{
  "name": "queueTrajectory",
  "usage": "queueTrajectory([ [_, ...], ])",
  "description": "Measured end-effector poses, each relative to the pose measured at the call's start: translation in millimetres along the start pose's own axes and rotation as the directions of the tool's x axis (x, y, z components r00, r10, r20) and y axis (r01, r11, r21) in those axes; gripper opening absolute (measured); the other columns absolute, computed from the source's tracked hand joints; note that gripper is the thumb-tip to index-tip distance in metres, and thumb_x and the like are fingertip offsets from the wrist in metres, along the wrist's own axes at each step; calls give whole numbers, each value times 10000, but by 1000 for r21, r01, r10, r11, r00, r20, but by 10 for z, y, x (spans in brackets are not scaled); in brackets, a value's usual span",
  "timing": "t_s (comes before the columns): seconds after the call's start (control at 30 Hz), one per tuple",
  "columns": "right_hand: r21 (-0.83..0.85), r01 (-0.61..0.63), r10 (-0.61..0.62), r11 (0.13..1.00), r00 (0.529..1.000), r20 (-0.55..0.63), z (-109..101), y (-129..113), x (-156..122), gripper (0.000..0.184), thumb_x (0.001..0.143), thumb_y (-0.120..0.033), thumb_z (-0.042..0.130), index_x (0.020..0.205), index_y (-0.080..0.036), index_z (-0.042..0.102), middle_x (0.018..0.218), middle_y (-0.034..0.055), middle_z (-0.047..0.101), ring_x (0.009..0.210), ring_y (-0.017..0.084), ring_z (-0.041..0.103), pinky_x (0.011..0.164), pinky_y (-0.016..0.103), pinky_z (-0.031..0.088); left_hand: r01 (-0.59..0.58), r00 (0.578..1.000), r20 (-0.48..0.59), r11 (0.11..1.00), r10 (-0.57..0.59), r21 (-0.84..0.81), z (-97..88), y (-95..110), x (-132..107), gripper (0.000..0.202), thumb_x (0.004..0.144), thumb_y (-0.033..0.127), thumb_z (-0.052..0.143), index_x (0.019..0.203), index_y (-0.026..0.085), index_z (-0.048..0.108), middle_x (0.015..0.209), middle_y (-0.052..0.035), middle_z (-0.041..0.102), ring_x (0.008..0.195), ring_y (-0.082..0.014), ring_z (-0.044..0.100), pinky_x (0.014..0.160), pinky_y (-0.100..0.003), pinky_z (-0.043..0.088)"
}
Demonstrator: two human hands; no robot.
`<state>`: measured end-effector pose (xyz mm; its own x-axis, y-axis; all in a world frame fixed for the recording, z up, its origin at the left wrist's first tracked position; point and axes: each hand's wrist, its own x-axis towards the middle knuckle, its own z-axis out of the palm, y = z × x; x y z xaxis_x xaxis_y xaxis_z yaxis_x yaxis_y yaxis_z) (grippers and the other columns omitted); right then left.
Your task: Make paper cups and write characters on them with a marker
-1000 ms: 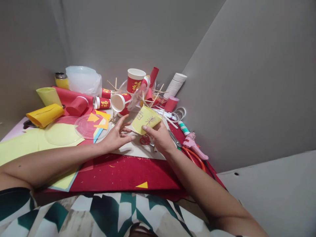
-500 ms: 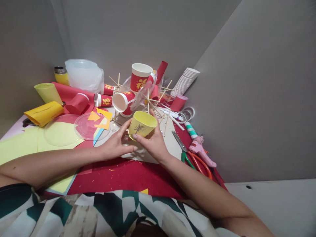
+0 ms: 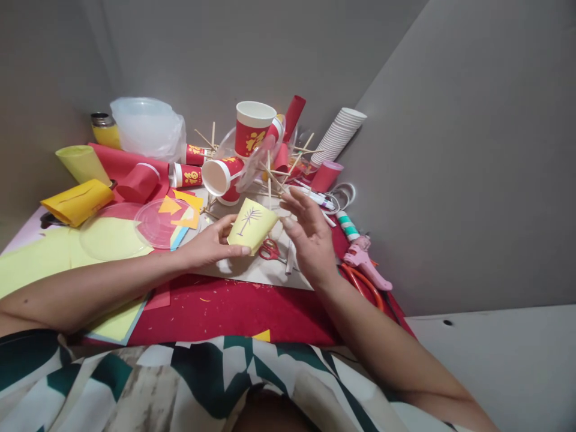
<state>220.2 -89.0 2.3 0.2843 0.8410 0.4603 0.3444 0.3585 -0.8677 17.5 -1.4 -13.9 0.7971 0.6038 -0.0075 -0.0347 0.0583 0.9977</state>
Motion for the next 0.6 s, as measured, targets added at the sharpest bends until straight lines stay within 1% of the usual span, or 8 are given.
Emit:
queueTrajectory([
  [0.07, -54, 33, -33, 998, 999, 14, -62, -54, 32, 365, 912, -573, 670, 1182, -336, 730, 1372, 47, 671, 1348, 279, 582, 1147, 498, 481, 60, 998, 37, 998, -59, -10, -16, 8, 4, 837, 700, 426, 892, 1405, 218, 490, 1411, -160, 656, 1283, -341, 649, 1068, -486, 519],
  [0.13, -50, 13, -10, 999, 998, 59, -76, -77, 54, 333, 900, -603, 677, 991, -306, 796, 1248, 44, 740, 1298, 284, 620, 1154, 513, 468, 65, 996, 61, 998, -66, 8, -32, 8, 7, 851, 704, 414, 890, 1423, 221, 478, 1400, -158, 661, 1277, -335, 653, 1053, -474, 521],
  [0.2, 4, -37, 36, 999, 994, 100, -58, -55, 58, 366, 855, -640, 717, 892, -289, 815, 1118, 45, 783, 1226, 288, 663, 1153, 530, 465, 42, 997, 68, 997, -46, 59, -45, 6, 9, 865, 699, 402, 894, 1429, 217, 468, 1382, -154, 665, 1261, -322, 656, 1028, -449, 529],
  [0.27, 52, -83, 77, 995, 991, 107, -35, -3, 39, 371, 809, -652, 762, 842, -286, 821, 1030, 42, 799, 1190, 290, 686, 1139, 525, 482, 30, 997, 64, 994, -37, 106, -50, 4, 11, 829, 711, 416, 885, 1401, 214, 473, 1298, -137, 693, 1188, -298, 681, 969, -416, 548],
  [0.33, 85, -122, 114, 989, 989, 90, -25, 58, 2, 356, 789, -646, 788, 810, -293, 823, 1012, 31, 802, 1185, 284, 694, 1127, 499, 500, 29, 999, 41, 995, -34, 98, -43, -2, 11, 764, 739, 461, 859, 1354, 217, 478, 1210, -112, 700, 1098, -267, 699, 898, -377, 562],
  [0.43, 132, -181, 176, 975, 983, 47, -36, 124, -64, 360, 809, -651, 767, 816, -296, 824, 1035, 17, 799, 1139, 271, 711, 1083, 463, 539, -12, 1000, -22, 1000, 13, 21, -13, -11, 2, 732, 738, 491, 855, 1305, 233, 472, 1290, -108, 627, 1059, -232, 692, 855, -335, 566],
  [0.5, 155, -213, 212, 965, 977, 26, -44, 140, -102, 374, 829, -653, 744, 848, -289, 823, 1017, 18, 797, 1063, 263, 727, 996, 441, 587, -56, 997, -57, 998, 59, 42, 12, -10, -15, 745, 706, 464, 885, 1292, 246, 482, 1375, -102, 559, 1032, -208, 683, 836, -320, 569],
  [0.6, 177, -253, 250, 951, 967, 40, -48, 120, -143, 402, 829, -663, 733, 900, -278, 822, 913, 24, 789, 878, 237, 734, 798, 390, 632, -98, 990, -87, 986, 111, 138, 48, 8, -45, 699, 705, 429, 894, 1267, 248, 519, 1324, -70, 570, 993, -182, 664, 799, -287, 562],
])
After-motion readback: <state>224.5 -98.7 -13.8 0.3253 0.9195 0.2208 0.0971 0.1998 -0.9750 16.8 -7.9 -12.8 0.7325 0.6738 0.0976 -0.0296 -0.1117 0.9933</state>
